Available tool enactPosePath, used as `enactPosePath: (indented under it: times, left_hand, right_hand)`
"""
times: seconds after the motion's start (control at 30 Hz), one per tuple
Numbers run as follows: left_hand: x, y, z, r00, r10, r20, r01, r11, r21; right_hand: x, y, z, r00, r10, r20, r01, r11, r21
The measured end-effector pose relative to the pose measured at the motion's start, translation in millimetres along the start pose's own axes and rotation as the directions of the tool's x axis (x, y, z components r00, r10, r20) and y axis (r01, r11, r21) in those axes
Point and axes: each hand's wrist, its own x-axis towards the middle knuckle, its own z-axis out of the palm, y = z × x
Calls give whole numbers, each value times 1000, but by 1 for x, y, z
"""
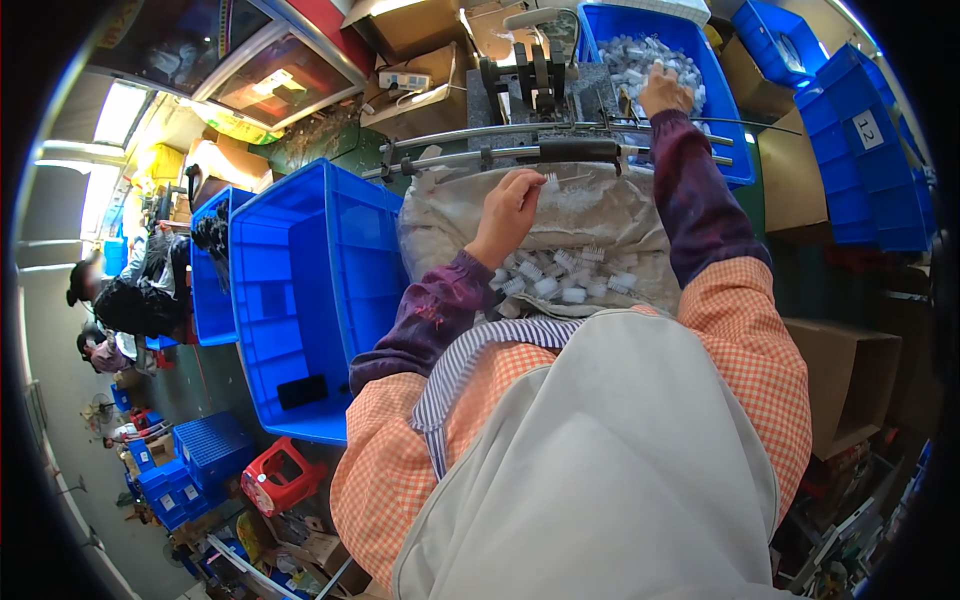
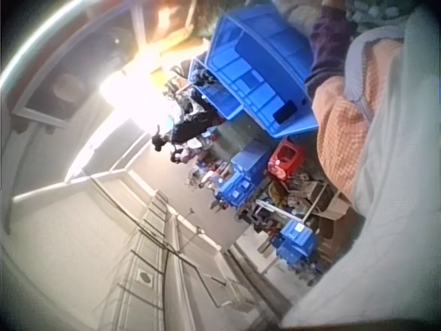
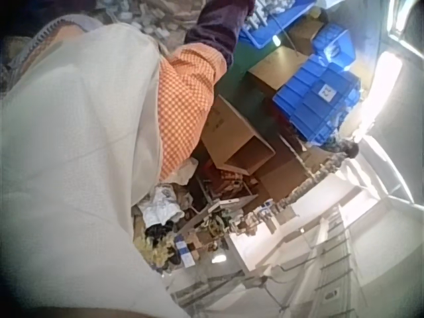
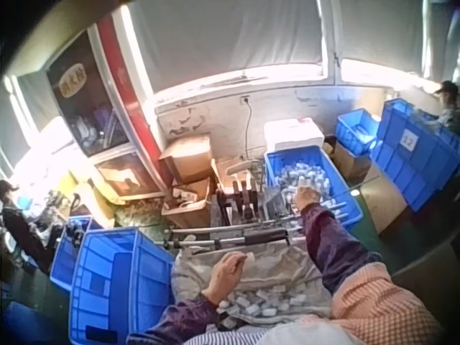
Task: The person sorts small white plastic components from a large sack into a blue bin. They pick up handfuls of the items, separate them by hand, and place them into the container. The task is repetitive and involves continuous manual handling of the small parts.
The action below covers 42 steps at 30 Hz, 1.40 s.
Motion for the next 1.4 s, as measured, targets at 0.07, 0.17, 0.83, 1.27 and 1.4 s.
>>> enactPosePath:
  times: [0.07, 0.17, 0.83, 1.27, 1.4]
  left_hand:
    - [8, 4, 4, 1000, 26, -14, -27, 1000, -10]
    - [19, -2, 12, 996, 80, -36, -80, 997, 7]
    - [-106, -46, 20, 483, -358, 799, -234, 826, 512]
    - [-96, -59, 4, 566, -271, 779, -130, 903, 409]
    - [-67, -46, -15, 663, -237, 710, -92, 915, 392]
  right_hand:
    - [-35, -4, -27, 977, -204, -58, 210, 967, 141]
    - [-83, -32, -53, 734, -655, 179, 251, 507, 824]
    - [-21, -66, 52, 954, -300, -4, 294, 934, 201]
    - [-29, -59, 28, 983, -137, 121, 131, 990, 58]
    - [-35, -59, 32, 985, -163, 55, 158, 984, 81]
